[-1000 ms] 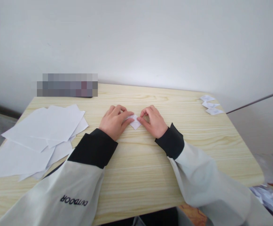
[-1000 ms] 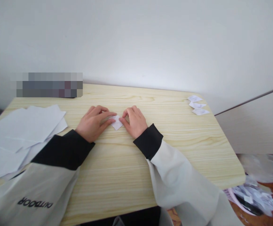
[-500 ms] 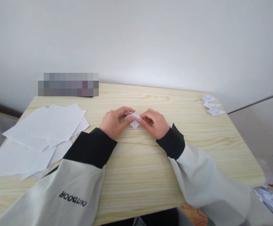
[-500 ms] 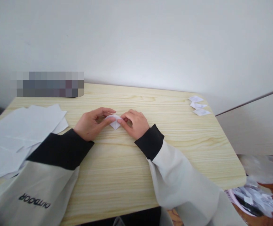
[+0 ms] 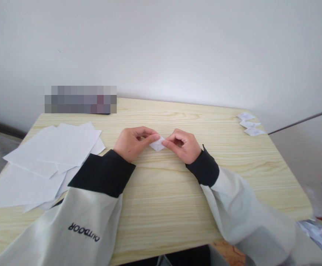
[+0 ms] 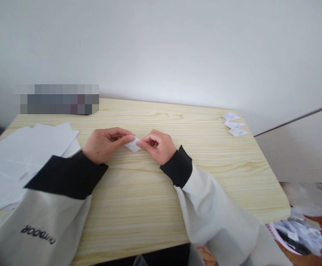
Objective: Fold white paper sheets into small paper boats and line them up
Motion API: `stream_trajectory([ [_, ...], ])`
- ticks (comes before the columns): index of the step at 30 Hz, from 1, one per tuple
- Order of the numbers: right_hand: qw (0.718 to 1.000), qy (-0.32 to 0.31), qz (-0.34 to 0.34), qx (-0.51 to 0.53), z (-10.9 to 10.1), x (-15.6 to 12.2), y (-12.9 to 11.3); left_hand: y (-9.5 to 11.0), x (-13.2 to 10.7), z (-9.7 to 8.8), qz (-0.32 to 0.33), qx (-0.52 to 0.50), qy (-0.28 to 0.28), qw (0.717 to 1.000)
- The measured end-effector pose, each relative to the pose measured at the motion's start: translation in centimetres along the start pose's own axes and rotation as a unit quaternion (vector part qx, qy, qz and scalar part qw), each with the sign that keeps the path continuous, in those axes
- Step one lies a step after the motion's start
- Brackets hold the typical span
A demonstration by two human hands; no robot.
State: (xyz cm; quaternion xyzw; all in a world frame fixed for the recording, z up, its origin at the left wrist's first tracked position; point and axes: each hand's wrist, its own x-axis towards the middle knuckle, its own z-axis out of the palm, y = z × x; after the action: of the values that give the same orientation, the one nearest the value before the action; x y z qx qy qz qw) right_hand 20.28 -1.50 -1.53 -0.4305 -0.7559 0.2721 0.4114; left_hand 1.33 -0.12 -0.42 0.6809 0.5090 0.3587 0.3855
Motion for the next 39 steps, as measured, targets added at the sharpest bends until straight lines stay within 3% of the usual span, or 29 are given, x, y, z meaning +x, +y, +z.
stream_trajectory([
  [8,0.999,0.010,0.045,0.024,-0.19,0.08,-0.27,0.03,-0.05,-0.43,0.025,-0.024,-0.043,0.998],
  [14,0.999,0.003,0.034,0.012,-0.34,0.04,-0.40,0.15,-0.09,-0.46,-0.002,-0.044,-0.041,0.998],
  [26,0.989,0.027,0.111,0.090,-0.16,-0.20,0.41,0.25,-0.06,-0.70,-0.026,-0.077,-0.061,0.995],
  [39,0.990,0.043,0.097,0.088,-0.06,-0.25,0.29,0.64,-0.28,-0.44,-0.011,-0.053,-0.036,0.998],
])
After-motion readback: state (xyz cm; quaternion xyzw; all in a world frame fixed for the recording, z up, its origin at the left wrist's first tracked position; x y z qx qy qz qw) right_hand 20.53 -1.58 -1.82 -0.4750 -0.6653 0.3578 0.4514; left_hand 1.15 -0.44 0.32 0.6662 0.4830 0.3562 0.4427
